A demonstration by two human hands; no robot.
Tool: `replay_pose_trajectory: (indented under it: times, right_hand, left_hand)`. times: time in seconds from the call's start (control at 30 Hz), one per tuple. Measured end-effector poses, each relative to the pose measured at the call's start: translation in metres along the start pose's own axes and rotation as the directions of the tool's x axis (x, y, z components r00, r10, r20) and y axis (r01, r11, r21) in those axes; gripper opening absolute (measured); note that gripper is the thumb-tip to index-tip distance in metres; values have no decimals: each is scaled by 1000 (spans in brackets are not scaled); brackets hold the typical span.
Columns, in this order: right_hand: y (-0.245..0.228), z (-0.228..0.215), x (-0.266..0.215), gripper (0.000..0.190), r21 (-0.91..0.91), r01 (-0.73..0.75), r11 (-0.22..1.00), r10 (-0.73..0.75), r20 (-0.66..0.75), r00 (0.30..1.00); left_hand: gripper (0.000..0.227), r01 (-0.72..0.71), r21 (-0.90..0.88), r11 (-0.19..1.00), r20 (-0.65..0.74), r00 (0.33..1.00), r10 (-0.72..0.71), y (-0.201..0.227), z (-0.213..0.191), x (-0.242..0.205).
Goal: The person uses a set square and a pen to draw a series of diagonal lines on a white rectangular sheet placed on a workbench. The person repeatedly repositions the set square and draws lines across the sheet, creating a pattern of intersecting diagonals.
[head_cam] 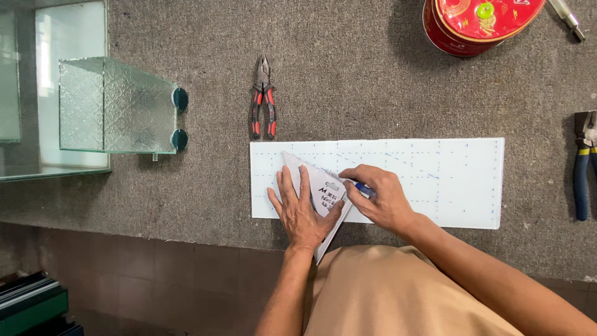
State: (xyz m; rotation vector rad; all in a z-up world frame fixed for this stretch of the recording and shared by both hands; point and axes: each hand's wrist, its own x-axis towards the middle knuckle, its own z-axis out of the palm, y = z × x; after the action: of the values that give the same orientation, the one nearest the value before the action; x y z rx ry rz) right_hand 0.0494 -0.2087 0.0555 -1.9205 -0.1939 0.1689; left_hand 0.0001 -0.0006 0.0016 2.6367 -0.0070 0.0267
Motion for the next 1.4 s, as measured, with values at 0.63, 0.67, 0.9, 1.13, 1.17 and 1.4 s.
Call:
replay_pose_trajectory:
  times: [0.63,0.67,0.9,1.13,1.17,1.4]
  right_hand:
    - [3,-9,-17,19,-20,-13,1000,12,-54,998]
    - [5,-8,-18,18,-33,-3,999,1,-55,998]
    - [8,-9,-19,19,-51,33,998,-35,-38,999]
    - [7,-12,-24,17,-63,32,998,-37,-74,997]
    - [8,-12,-25,18,-59,36,998,-39,-57,998]
    - [-2,-32,-38,22,27,-69,997,72,-160,984]
  left_hand:
    - [122,3,-11,1000,20,1000,-3,2,-2,1]
    - [122,-2,4,1000,19,1000,2,1,-2,1]
    - [122,1,12,1000,20,1000,-1,0,-1,0]
    - [123,13,10,1000,24,1000,-13,0,1,0]
    - [123,16,11,1000,27,999,-16,0,1,0]
    - [123,22,66,998,30,999,-24,-4,4,0]
